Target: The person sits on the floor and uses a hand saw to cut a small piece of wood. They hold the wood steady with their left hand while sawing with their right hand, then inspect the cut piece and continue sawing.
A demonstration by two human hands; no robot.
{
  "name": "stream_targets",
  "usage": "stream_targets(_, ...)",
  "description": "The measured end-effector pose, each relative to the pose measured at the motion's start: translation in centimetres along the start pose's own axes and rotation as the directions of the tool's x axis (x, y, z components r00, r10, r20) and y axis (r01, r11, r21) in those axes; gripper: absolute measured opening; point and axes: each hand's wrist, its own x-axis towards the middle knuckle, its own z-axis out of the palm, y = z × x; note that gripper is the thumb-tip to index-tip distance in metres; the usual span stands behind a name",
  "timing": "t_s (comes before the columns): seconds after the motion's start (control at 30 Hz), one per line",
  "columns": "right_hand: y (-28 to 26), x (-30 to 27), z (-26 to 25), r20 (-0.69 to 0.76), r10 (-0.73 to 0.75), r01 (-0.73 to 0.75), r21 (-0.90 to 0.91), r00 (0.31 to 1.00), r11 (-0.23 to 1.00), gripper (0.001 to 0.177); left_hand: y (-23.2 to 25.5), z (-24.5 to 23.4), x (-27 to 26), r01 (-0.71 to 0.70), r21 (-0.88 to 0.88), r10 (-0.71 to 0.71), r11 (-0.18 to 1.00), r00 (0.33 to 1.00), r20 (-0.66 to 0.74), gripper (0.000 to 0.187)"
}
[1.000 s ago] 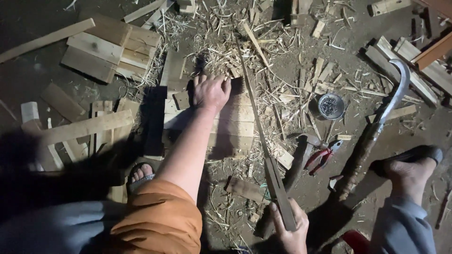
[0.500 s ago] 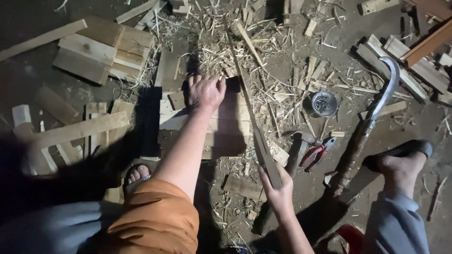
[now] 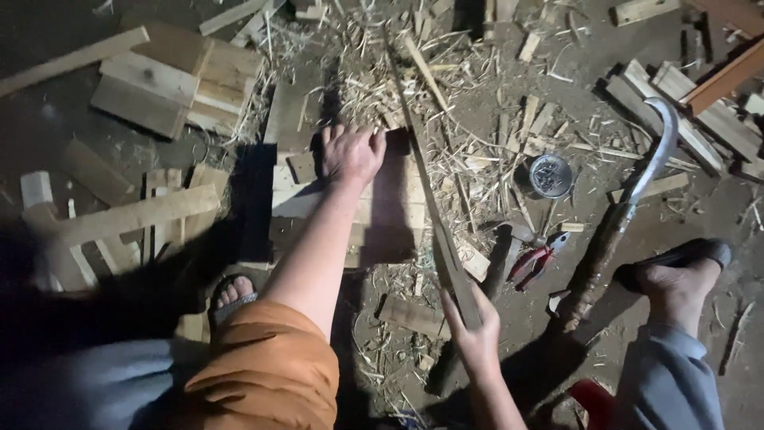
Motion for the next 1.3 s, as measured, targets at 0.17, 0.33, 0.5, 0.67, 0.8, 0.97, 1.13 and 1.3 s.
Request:
stream_targets(0.17, 3.5, -1.9, -0.8, -0.035, 0.011, -0.010, 0.012, 0.999, 1.000, 0.017, -0.2, 0.5, 0.2, 0.006, -0.054, -0.006, 0.999, 1.000, -0.005, 0.059)
stream_targets(0.33, 0.6, 3.8, 2.0, 0.046, 0.047, -0.047, 0.008, 0.998, 0.999, 0.038, -0.2, 0.3, -0.5, -0.032, -0.028, 0.032, 0.999, 0.999, 0.010, 0.060)
stream_targets(0.5, 1.6, -0.9, 0.1, -0.019, 0.070, -0.070, -0.040, 0.997, 0.997, 0.027, 0.1, -0.2, -0.1, -0.027, -0.056, 0.023, 0.998, 0.997, -0.077, 0.054)
stream_targets(0.67, 4.9, -0.7, 0.1, -0.020, -0.072, 0.071, -0.062, 0.997, 0.996, 0.016, -0.1, 0.5, -0.5, 0.002, -0.033, -0.002, 0.999, 1.000, 0.019, 0.060)
stream_targets(0.8, 4.7, 4.3, 3.7, -0.063, -0.193, 0.189, -0.063, 0.979, 0.980, 0.013, -0.3, 1.5, -0.3, -0.154, 0.030, 0.142, 0.988, 0.796, -0.589, 0.031)
stream_targets(0.97, 4.9, -1.8, -0.8, -0.004, 0.016, -0.016, -0.038, 1.000, 0.999, 0.025, 0.1, -0.3, -0.1, 0.014, -0.025, -0.012, 1.000, 0.999, 0.053, 0.059)
stream_targets(1.13, 4.6, -0.1, 0.0, -0.067, -0.008, 0.008, 0.002, 0.998, 1.000, 0.010, 0.0, 1.0, 0.0, 0.002, -0.026, -0.002, 1.000, 1.000, -0.004, 0.057)
stream_targets(1.3, 2.8, 3.7, 2.5, 0.174, -0.011, -0.017, 0.163, 0.985, 0.986, 0.036, 0.1, -0.3, -0.4, -0.002, 0.044, 0.001, 0.999, 0.999, 0.034, 0.052)
